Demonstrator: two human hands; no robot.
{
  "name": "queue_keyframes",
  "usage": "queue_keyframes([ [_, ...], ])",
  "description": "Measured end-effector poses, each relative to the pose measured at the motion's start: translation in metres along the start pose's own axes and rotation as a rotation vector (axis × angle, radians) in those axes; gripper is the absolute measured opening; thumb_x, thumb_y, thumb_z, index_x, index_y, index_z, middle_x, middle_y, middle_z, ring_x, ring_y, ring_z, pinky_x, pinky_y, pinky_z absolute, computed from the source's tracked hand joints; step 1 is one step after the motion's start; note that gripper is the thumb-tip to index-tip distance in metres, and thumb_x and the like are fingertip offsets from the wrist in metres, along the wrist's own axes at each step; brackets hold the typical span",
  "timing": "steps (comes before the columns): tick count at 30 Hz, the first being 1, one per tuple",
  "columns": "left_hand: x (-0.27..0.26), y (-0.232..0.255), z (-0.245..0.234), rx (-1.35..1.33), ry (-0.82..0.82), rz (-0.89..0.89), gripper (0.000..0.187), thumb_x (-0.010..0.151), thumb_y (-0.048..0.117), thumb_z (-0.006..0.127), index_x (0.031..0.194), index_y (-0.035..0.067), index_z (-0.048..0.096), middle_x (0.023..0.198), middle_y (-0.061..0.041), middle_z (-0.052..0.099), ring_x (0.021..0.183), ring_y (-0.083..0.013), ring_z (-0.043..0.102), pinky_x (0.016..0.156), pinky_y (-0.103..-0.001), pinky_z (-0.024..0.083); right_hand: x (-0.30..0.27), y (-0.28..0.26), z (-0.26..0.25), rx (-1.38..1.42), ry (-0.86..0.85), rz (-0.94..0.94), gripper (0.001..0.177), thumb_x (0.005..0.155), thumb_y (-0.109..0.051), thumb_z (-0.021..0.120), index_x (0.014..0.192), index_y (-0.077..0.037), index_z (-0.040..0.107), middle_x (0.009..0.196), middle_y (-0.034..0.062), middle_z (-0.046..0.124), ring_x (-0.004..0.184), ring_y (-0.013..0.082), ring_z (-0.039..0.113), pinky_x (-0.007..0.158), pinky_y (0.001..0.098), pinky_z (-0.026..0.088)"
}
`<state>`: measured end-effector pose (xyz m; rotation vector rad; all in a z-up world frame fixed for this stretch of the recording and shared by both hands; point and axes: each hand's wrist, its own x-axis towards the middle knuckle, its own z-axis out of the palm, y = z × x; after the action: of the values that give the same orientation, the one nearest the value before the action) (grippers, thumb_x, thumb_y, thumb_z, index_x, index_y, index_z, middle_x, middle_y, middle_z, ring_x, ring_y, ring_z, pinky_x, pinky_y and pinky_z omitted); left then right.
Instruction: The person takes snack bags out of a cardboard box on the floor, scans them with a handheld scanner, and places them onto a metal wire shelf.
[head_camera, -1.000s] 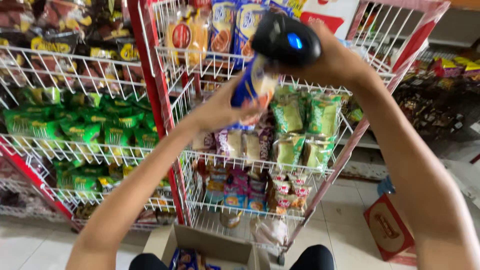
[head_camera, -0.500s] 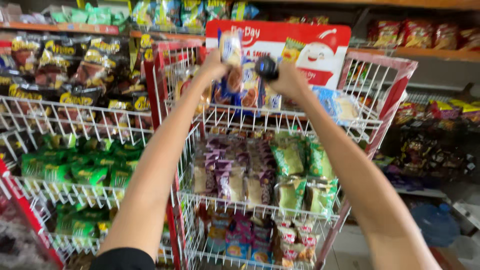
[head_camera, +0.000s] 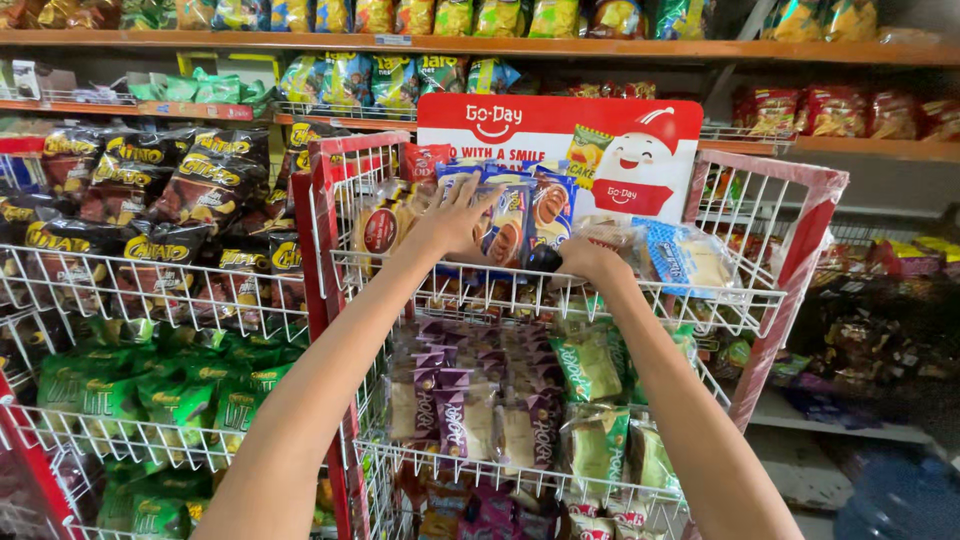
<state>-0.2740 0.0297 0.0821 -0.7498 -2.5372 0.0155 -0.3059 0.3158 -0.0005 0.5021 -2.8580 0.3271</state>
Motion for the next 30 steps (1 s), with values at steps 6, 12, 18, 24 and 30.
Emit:
queue_keyframes([
  [6, -0.008, -0.008, -0.015, -0.101, -0.357, -0.127, 0.162, 0.054, 0.058, 0.097, 0.156, 0.041, -0.027, 0.17, -0.015, -0.02, 0.156, -0.0405, -0.011, 0.123, -0.064, 0.007, -0.015, -0.016, -0.015, 0.135, -0.126, 0.133, 0.036, 0.066, -0.024, 0.079, 0.091, 0.001, 0.072, 0.074, 0.0139, 0.072, 0.067, 0.0274, 0.071, 0.06, 0.0415, 0.057],
  [12, 0.0, -0.012, -0.002, -0.031, -0.245, -0.053, 0.152, 0.057, 0.041, 0.097, 0.163, 0.034, -0.012, 0.169, -0.021, 0.002, 0.154, -0.0392, 0.016, 0.125, -0.055, 0.019, -0.024, -0.019, -0.016, 0.121, -0.108, 0.085, 0.036, 0.067, -0.026, 0.08, 0.089, 0.001, 0.075, 0.076, 0.0145, 0.073, 0.068, 0.025, 0.069, 0.062, 0.0405, 0.055],
  [18, 0.006, -0.027, 0.022, -0.131, 0.314, -0.021, 0.105, 0.066, 0.028, 0.095, 0.152, 0.018, 0.035, 0.14, -0.026, 0.051, 0.128, -0.0436, 0.056, 0.104, -0.05, 0.05, -0.027, -0.022, -0.02, 0.14, -0.105, 0.145, 0.041, 0.066, -0.026, 0.081, 0.094, 0.004, 0.072, 0.077, 0.0151, 0.074, 0.069, 0.0252, 0.069, 0.062, 0.0399, 0.056],
  [24, 0.014, -0.025, 0.023, -0.158, 0.21, -0.16, 0.101, 0.065, 0.037, 0.095, 0.146, 0.014, 0.04, 0.121, -0.027, 0.06, 0.115, -0.0453, 0.062, 0.096, -0.053, 0.053, -0.028, -0.021, -0.019, 0.19, -0.127, 0.149, 0.043, 0.068, -0.029, 0.077, 0.096, 0.004, 0.074, 0.08, 0.0178, 0.074, 0.071, 0.028, 0.069, 0.065, 0.0442, 0.055],
  [30, 0.01, -0.022, 0.026, -0.104, 0.203, -0.124, 0.102, 0.068, 0.042, 0.092, 0.15, 0.019, 0.037, 0.132, -0.031, 0.053, 0.116, -0.0482, 0.06, 0.09, -0.056, 0.054, -0.052, -0.041, -0.033, -0.135, 0.288, 0.113, 0.042, 0.07, -0.03, 0.08, 0.1, 0.0, 0.077, 0.091, 0.0251, 0.071, 0.086, 0.0404, 0.07, 0.08, 0.0508, 0.056],
])
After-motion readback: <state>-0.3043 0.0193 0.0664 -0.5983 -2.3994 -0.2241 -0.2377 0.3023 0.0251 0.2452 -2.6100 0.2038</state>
